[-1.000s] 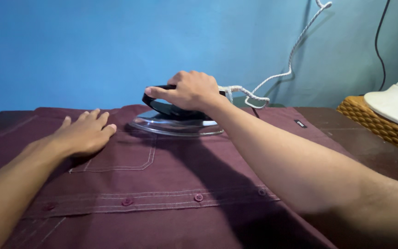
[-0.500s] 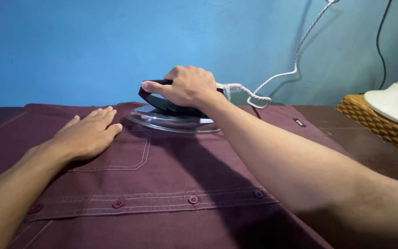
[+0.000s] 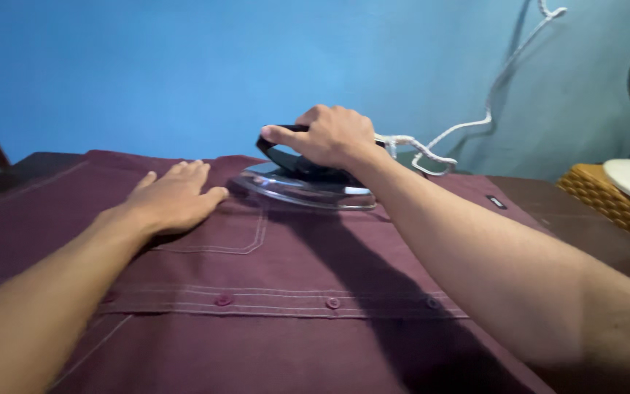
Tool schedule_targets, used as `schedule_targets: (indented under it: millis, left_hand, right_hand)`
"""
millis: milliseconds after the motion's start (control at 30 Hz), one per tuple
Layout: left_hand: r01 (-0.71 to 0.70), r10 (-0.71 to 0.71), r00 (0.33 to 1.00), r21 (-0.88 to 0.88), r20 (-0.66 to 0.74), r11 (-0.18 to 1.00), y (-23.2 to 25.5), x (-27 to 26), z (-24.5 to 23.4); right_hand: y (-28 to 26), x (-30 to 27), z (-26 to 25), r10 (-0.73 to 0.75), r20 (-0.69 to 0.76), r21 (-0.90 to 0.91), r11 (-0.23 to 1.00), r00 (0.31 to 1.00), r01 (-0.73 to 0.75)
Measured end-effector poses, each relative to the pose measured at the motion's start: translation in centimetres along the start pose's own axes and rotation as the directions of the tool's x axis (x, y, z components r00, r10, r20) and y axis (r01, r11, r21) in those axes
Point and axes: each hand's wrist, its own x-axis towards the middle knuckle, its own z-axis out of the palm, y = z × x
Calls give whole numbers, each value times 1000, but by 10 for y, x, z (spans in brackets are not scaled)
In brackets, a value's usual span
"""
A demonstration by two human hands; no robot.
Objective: The person irons a maroon shirt laid flat on a table, using a steam iron in their right hand while holding the fabric steady with the left. They repeatedly smooth the upper chest and pocket area, moving the iron back and forth across the same region.
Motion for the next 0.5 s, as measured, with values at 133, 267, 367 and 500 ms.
schedule_targets:
  millis: [133,267,367,500]
  left_hand:
    - [10,-10,1000,-10,22,1000,-1,-3,0]
    - [-14,14,1000,-43,10,999,-15,8,7]
    - [-92,86,995,-103,-58,990,-41,31,15]
    - [-25,26,1000,-90,6,996,-102,39,7]
  right_hand:
    - [-11,12,6,78,-43,-28,996,996,-79]
    - [-16,16,10,83,-54,-49,995,995,-85]
    - [-17,12,10,77,-47,-65,995,996,-80]
    - [-12,13,13,56,-32,-60,997,998,-58]
